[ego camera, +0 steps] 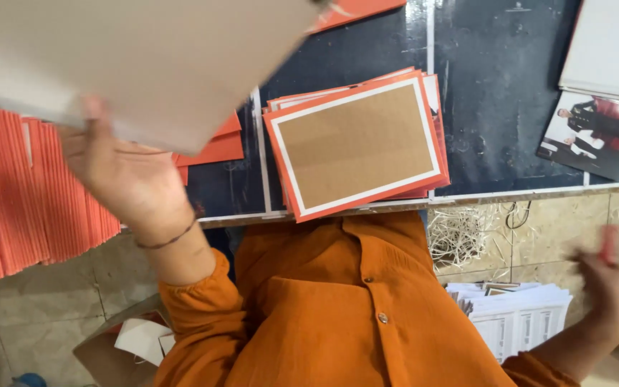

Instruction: The person sits on the floor and uses a red stapler to fasten the edges of a stack of orange wedding invitation cards. They repeatedly pick up a card, align it, and apply the stapler to the top edge before placing it back on the pile.

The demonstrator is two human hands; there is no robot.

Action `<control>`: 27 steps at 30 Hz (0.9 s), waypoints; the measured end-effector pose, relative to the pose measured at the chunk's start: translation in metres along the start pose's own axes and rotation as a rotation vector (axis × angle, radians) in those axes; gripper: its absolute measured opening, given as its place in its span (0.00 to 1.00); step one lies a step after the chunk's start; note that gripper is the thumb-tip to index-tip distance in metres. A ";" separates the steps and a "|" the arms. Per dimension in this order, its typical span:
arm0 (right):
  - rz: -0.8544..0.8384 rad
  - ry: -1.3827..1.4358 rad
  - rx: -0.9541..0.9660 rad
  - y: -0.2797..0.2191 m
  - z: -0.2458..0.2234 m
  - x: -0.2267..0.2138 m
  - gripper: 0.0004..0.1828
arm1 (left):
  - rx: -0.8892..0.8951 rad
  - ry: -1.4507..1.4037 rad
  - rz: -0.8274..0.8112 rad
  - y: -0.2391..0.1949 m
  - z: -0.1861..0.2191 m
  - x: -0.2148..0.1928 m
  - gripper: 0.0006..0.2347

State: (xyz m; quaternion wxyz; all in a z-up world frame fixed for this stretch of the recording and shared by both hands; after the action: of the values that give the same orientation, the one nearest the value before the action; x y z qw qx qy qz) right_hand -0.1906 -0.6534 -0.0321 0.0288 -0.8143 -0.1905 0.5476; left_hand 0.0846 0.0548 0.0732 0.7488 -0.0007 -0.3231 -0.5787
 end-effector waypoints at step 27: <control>-1.355 0.104 -1.520 -0.165 -0.142 0.132 0.13 | -0.196 -0.453 0.287 0.001 -0.049 0.045 0.12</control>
State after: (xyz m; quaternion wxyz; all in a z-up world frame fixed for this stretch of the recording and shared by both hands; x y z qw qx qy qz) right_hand -0.0656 -0.4323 -0.0499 -0.1839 -0.3606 -0.9073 0.1142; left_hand 0.1145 -0.0030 0.0564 0.7281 -0.2482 -0.4215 -0.4803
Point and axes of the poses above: each hand's wrist, its own y-axis towards the middle knuckle, its own x-axis out of the palm, z = x × y, the point moved 2 cm from there along y, towards the middle knuckle
